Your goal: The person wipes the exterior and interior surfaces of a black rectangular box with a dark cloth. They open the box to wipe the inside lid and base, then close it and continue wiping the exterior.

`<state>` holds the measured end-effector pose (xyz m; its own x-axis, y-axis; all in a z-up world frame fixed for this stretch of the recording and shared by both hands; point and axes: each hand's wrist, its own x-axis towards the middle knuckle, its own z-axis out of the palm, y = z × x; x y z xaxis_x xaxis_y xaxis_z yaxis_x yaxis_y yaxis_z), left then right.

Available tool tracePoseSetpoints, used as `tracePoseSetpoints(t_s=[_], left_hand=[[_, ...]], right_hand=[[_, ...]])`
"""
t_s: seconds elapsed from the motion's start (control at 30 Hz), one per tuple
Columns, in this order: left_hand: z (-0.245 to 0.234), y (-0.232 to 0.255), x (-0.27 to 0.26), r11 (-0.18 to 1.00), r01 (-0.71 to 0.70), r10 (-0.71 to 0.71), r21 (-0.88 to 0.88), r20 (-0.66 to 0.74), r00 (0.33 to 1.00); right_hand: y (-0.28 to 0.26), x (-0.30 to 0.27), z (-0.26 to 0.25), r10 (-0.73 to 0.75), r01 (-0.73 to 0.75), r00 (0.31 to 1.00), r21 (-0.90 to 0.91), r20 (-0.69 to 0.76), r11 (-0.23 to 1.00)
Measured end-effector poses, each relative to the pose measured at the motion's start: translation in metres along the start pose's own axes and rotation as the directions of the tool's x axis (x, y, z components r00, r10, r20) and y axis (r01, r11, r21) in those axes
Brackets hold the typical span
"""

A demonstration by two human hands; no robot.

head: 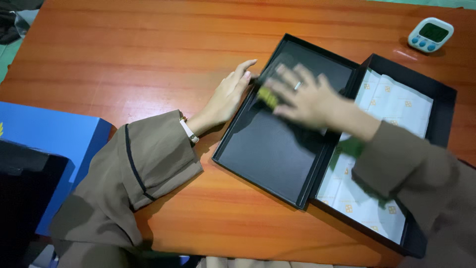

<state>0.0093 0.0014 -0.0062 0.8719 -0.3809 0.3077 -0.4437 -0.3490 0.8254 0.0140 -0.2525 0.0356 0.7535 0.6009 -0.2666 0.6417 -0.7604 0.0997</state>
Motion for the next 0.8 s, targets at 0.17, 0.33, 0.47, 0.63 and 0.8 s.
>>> tracePoseSetpoints(t_s=[0.17, 0.33, 0.47, 0.63, 0.8], left_hand=[[-0.001, 0.003, 0.0, 1.0, 0.005, -0.005, 0.022, 0.02, 1.0], [0.0, -0.001, 0.0, 0.999, -0.008, 0.007, 0.034, 0.014, 1.0], [0.002, -0.007, 0.002, 0.998, -0.04, 0.04, 0.054, 0.002, 0.999], [0.003, -0.01, 0.002, 0.998, -0.041, 0.041, 0.045, -0.004, 0.999], [0.004, -0.012, 0.003, 0.996, -0.039, 0.039, 0.08, 0.007, 0.999]], right_hand=[[0.032, 0.015, 0.0, 0.285, -0.287, 0.957, 0.052, 0.05, 0.956], [-0.045, -0.024, -0.026, 0.086, -0.045, 0.963, -0.164, 0.255, 0.985], [-0.117, -0.082, -0.043, -0.164, 0.273, 0.919, -0.28, 0.358, 0.92], [-0.103, -0.073, -0.029, -0.064, 0.074, 0.98, -0.047, 0.189, 0.996], [-0.046, -0.03, -0.013, 0.144, -0.157, 0.971, 0.051, 0.191, 0.986]])
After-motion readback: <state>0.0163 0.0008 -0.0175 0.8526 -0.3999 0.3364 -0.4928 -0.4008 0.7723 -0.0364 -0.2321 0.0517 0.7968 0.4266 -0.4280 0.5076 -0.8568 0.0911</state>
